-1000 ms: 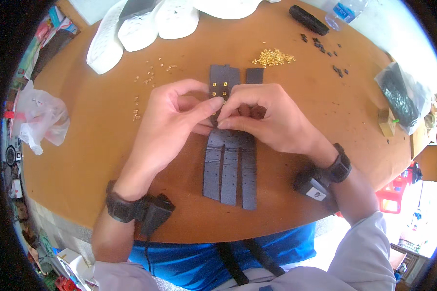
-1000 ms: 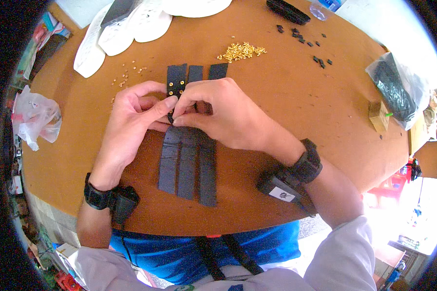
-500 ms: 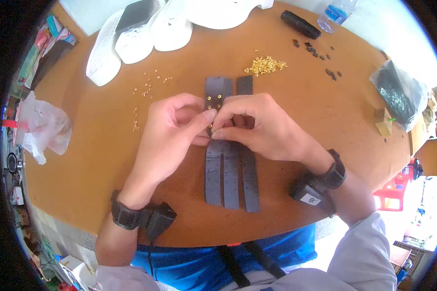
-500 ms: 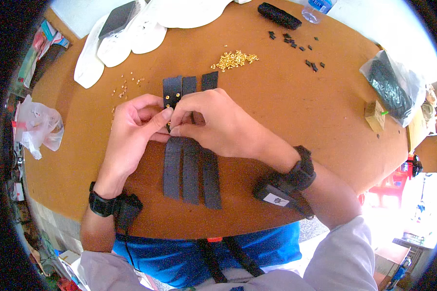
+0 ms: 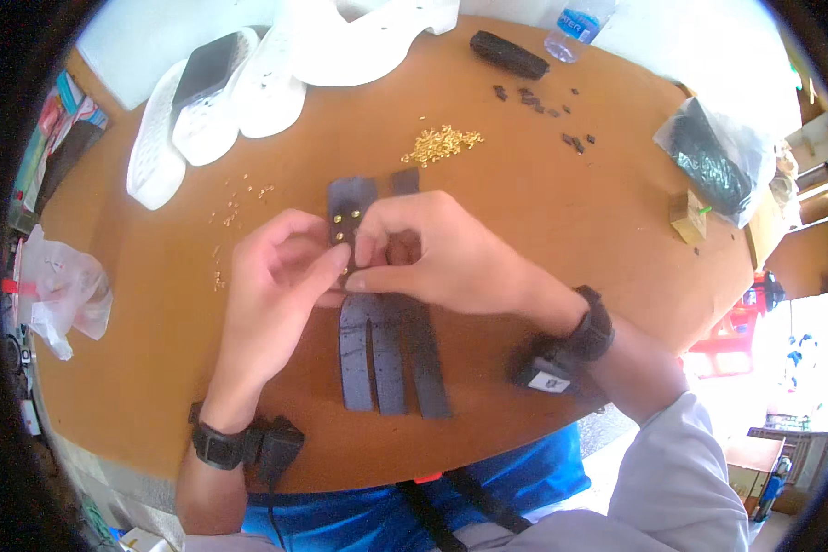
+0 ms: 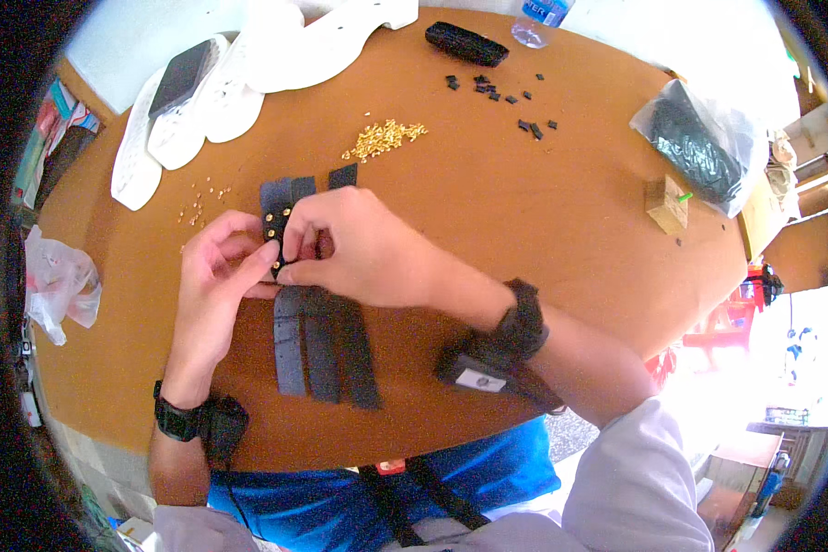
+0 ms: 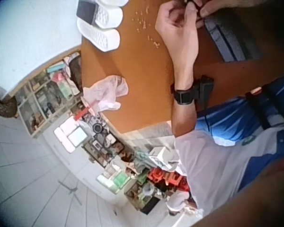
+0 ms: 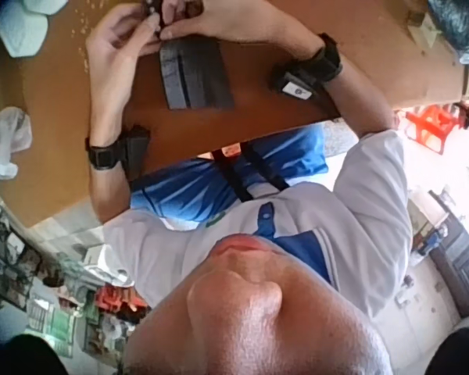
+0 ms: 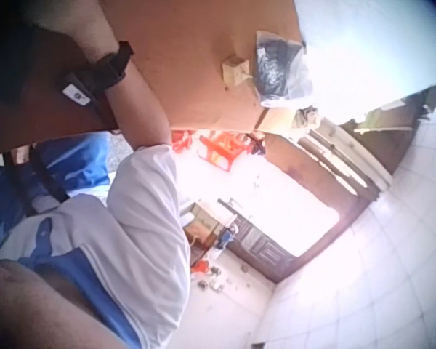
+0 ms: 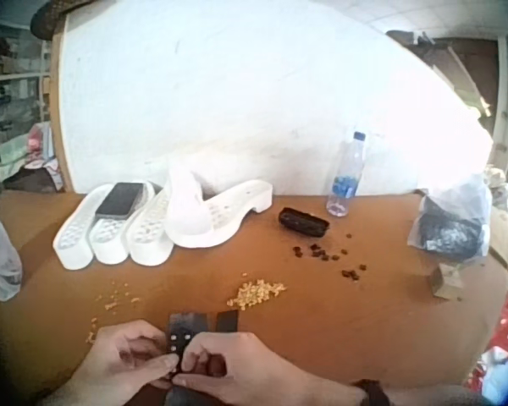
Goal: Adding decorative gold studs to black leather shoe components in a manufacturing workshop.
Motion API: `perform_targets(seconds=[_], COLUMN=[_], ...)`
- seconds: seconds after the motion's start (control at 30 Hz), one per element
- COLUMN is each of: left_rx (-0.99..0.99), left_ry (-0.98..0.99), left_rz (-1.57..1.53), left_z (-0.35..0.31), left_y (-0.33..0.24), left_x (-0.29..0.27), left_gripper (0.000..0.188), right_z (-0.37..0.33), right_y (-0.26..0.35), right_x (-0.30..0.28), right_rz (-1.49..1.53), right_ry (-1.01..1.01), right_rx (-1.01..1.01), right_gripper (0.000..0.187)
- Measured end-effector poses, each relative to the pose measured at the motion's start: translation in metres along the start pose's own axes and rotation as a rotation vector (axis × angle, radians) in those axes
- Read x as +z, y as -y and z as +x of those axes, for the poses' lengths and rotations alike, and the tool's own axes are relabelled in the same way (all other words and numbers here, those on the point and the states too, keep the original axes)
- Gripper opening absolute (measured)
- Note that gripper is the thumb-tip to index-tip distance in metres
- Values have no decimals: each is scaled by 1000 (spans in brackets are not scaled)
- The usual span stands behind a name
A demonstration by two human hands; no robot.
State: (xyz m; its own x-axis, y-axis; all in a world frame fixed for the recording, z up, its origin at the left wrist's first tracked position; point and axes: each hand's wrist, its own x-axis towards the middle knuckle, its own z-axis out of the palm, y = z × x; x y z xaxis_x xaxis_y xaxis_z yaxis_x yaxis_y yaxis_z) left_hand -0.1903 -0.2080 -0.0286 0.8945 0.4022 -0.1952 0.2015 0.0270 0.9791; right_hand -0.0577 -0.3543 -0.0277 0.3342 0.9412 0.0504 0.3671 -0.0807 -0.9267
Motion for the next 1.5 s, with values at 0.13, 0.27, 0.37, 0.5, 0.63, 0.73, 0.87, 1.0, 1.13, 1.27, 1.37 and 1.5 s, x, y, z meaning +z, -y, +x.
perform_targets(seconds=[0.13,0.27,0.37,0.5,0.63,0.73,0.87,1.0,1.13,1.27,1.37,1.5], left_rx=[22,44,51,55,76,61,57,81,88,41,35,27], left_ry=[98,149,139,129,117,129,130,142,144,139,149,143], left_rz=[21,25,11,0,44,49,55,59,53,64,56,101], left_z=[0,4,3,3,3,3,3,3,2,4,3,1], left_y=[2,9,9,10,11,11,12,11,10,12,11,8], left_x=[0,-4,-4,-5,-4,-4,-5,-5,-5,-7,-6,-5], left_gripper=[26,34,34,30,31,30,30,29,28,33,33,33], right_z=[10,11,11,15,15,13,12,14,14,13,13,13], right_y=[-31,-44,-42,-41,-43,-47,-47,-42,-40,-45,-46,-42], right_x=[-32,-55,-55,-51,-49,-53,-57,-57,-55,-57,-56,-55], right_rz=[92,-257,-309,-344,-392,-342,-355,-369,-391,-396,-424,-462], right_ry=[-355,-500,-494,-483,-483,-493,-470,-473,-459,-451,-446,-453], right_rx=[-70,37,97,110,114,81,135,182,192,116,123,105], right_gripper=[14,17,19,20,20,19,20,23,22,20,19,19])
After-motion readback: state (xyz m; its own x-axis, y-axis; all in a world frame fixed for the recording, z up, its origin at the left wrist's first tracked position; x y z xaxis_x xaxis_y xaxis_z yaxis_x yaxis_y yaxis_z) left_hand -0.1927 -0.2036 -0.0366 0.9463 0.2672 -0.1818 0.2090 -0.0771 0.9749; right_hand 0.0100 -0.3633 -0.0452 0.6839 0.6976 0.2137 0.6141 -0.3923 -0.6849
